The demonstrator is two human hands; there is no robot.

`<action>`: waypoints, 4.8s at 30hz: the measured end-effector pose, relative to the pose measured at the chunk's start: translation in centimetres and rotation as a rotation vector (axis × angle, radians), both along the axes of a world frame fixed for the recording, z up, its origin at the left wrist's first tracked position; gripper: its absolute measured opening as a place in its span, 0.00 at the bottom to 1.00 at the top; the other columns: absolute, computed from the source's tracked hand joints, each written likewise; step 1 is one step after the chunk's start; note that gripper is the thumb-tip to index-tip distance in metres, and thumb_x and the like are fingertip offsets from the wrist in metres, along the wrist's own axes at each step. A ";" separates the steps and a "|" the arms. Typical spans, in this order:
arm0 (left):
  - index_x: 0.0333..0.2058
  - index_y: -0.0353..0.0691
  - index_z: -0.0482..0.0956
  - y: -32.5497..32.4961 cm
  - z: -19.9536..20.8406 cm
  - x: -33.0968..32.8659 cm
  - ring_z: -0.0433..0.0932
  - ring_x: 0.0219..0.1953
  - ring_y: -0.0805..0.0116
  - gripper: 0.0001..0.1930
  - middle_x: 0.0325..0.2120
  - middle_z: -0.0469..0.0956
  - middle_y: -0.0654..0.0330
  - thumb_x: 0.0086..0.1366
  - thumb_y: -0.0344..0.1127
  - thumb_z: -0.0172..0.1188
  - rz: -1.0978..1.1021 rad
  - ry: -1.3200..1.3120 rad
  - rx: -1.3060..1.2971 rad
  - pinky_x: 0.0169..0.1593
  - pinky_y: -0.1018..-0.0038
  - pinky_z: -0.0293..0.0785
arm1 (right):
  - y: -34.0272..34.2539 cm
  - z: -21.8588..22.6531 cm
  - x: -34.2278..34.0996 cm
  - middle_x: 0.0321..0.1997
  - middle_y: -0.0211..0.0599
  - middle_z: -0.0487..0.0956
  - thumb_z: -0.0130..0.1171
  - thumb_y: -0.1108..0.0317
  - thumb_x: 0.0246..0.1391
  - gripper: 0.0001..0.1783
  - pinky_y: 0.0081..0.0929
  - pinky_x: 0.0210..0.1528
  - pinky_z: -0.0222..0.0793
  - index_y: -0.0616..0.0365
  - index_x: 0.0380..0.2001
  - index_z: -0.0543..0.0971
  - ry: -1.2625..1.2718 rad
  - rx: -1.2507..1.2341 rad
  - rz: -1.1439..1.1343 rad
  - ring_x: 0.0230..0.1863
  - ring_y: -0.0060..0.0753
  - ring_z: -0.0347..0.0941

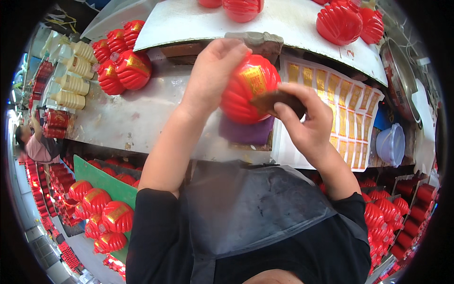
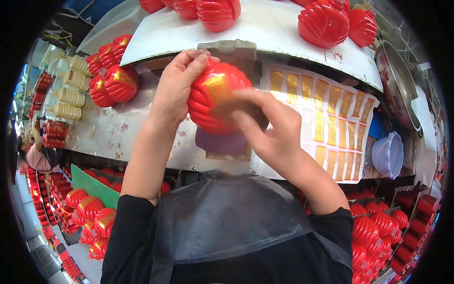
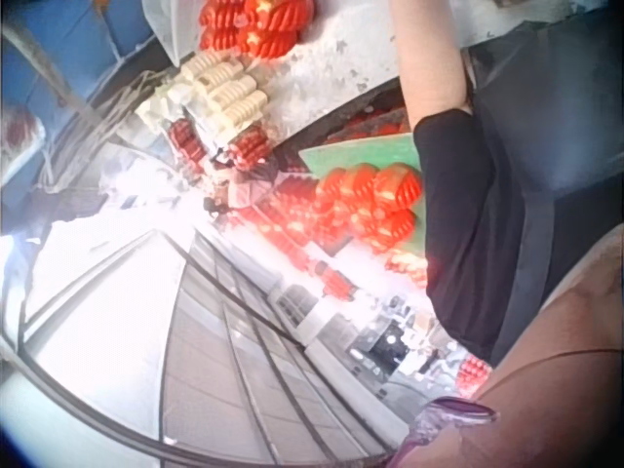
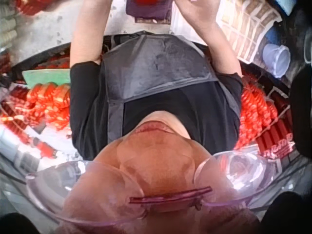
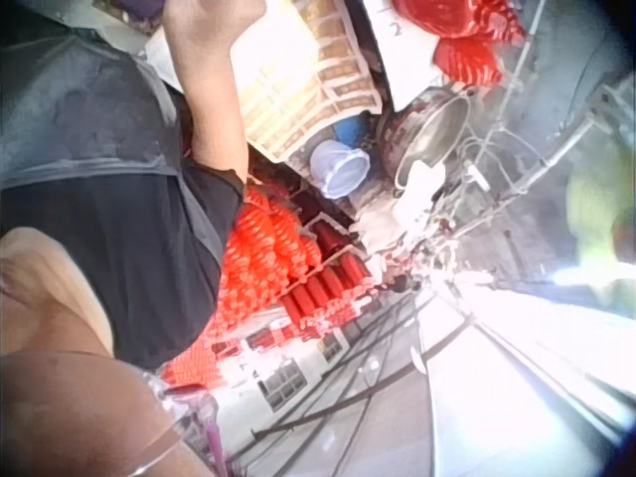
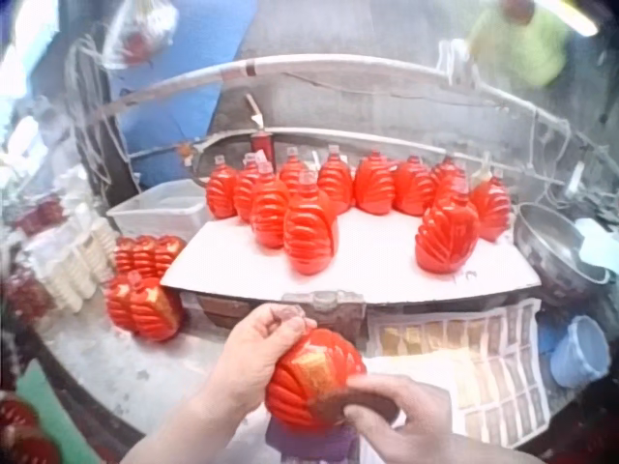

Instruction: The person repeatedly picks up red plastic bottles, applies a gold label to each bottle, and places the labeled bottles on a nearby surface. The process is repeated for multiple bottles in a continuous assembly-line manner.

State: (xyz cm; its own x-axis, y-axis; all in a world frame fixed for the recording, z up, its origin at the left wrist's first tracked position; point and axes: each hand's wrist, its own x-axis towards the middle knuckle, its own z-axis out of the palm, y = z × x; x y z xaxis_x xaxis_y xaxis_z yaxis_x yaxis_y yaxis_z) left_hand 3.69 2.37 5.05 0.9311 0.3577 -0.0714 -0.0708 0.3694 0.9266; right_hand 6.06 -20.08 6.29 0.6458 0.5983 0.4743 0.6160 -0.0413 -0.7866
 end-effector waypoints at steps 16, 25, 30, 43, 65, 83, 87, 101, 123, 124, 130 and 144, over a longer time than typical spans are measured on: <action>0.51 0.34 0.79 1.1 1.8 -9.1 0.81 0.52 0.71 0.12 0.46 0.84 0.59 0.71 0.28 0.65 0.203 -0.075 0.339 0.60 0.71 0.76 | 2.9 0.6 3.1 0.45 0.41 0.88 0.69 0.74 0.58 0.19 0.26 0.50 0.79 0.61 0.53 0.84 -0.004 -0.129 -0.190 0.45 0.29 0.85; 0.47 0.33 0.83 17.1 4.0 -17.0 0.82 0.43 0.76 0.10 0.41 0.86 0.61 0.70 0.30 0.67 0.923 0.179 0.834 0.50 0.76 0.78 | -4.8 1.0 13.4 0.38 0.29 0.82 0.55 0.67 0.69 0.12 0.20 0.44 0.76 0.61 0.49 0.81 0.750 0.202 -0.105 0.40 0.24 0.80; 0.44 0.39 0.87 30.8 0.6 -19.1 0.88 0.39 0.56 0.14 0.36 0.88 0.52 0.68 0.42 0.68 1.362 0.429 1.280 0.46 0.63 0.80 | -9.3 4.9 16.9 0.19 0.26 0.72 0.56 0.54 0.72 0.20 0.14 0.12 0.53 0.57 0.30 0.79 0.579 0.014 -0.376 0.12 0.15 0.62; 0.65 0.30 0.71 56.2 -12.0 -18.4 0.79 0.55 0.63 0.25 0.55 0.81 0.51 0.75 0.38 0.61 0.954 0.317 0.760 0.61 0.67 0.74 | -1.5 13.2 25.7 0.47 0.52 0.85 0.57 0.48 0.66 0.23 0.50 0.53 0.75 0.57 0.50 0.80 -0.419 -0.992 -0.715 0.52 0.55 0.82; 0.57 0.32 0.78 22.7 3.4 -1.3 0.79 0.56 0.68 0.14 0.51 0.83 0.56 0.79 0.31 0.54 0.512 -0.139 0.753 0.64 0.70 0.72 | -35.4 13.6 22.6 0.15 0.30 0.74 0.58 0.64 0.68 0.16 0.26 0.14 0.52 0.59 0.25 0.79 0.338 0.356 -0.995 0.10 0.24 0.63; 0.51 0.33 0.81 7.3 0.6 -1.0 0.80 0.48 0.72 0.10 0.43 0.85 0.58 0.75 0.30 0.61 0.093 -0.024 0.740 0.58 0.73 0.71 | -38.3 9.5 33.1 0.43 0.56 0.88 0.66 0.64 0.46 0.17 0.46 0.48 0.80 0.64 0.37 0.89 0.211 -1.233 -1.197 0.48 0.59 0.86; 0.51 0.33 0.81 6.2 0.3 -1.5 0.80 0.48 0.72 0.10 0.43 0.85 0.58 0.75 0.30 0.61 0.063 -0.041 0.709 0.58 0.74 0.73 | -38.6 7.7 34.2 0.28 0.49 0.84 0.66 0.65 0.44 0.14 0.38 0.33 0.75 0.66 0.29 0.87 0.329 -1.047 -1.142 0.29 0.46 0.82; 0.44 0.32 0.84 3.5 1.2 -4.6 0.81 0.48 0.68 0.09 0.44 0.85 0.57 0.67 0.25 0.62 -0.032 -0.036 0.825 0.56 0.72 0.74 | -37.4 10.5 29.9 0.24 0.39 0.80 0.58 0.61 0.60 0.14 0.32 0.30 0.67 0.62 0.30 0.80 0.162 0.030 -1.100 0.25 0.36 0.75; 0.70 0.40 0.66 -3.5 -2.5 -3.6 0.76 0.63 0.53 0.45 0.62 0.74 0.48 0.53 0.37 0.74 0.020 -0.037 0.783 0.65 0.60 0.73 | -3.4 0.2 10.2 0.36 0.42 0.86 0.62 0.55 0.66 0.23 0.33 0.40 0.79 0.64 0.51 0.84 0.209 -0.497 -0.216 0.32 0.37 0.83; 0.71 0.39 0.65 -2.9 -2.7 -3.4 0.75 0.63 0.56 0.45 0.63 0.74 0.49 0.55 0.36 0.73 -0.017 -0.026 0.554 0.66 0.61 0.73 | -4.9 -1.0 10.4 0.39 0.46 0.87 0.62 0.57 0.65 0.22 0.35 0.41 0.80 0.63 0.53 0.84 0.130 -0.622 -0.247 0.34 0.41 0.85; 0.74 0.35 0.60 -0.7 -2.6 -1.0 0.74 0.64 0.61 0.45 0.64 0.73 0.51 0.58 0.31 0.70 -0.140 0.045 0.074 0.69 0.64 0.70 | -9.3 -8.3 8.2 0.40 0.50 0.84 0.57 0.63 0.63 0.19 0.48 0.44 0.79 0.57 0.53 0.85 -0.144 -0.791 -0.355 0.37 0.58 0.82; 0.78 0.38 0.40 -2.0 -6.4 -5.4 0.61 0.73 0.48 0.68 0.70 0.57 0.44 0.49 0.40 0.83 -0.098 0.009 0.644 0.74 0.55 0.61 | -13.8 -7.2 -3.9 0.44 0.48 0.82 0.56 0.72 0.59 0.26 0.42 0.29 0.79 0.60 0.61 0.77 -0.199 -1.265 -0.117 0.29 0.47 0.83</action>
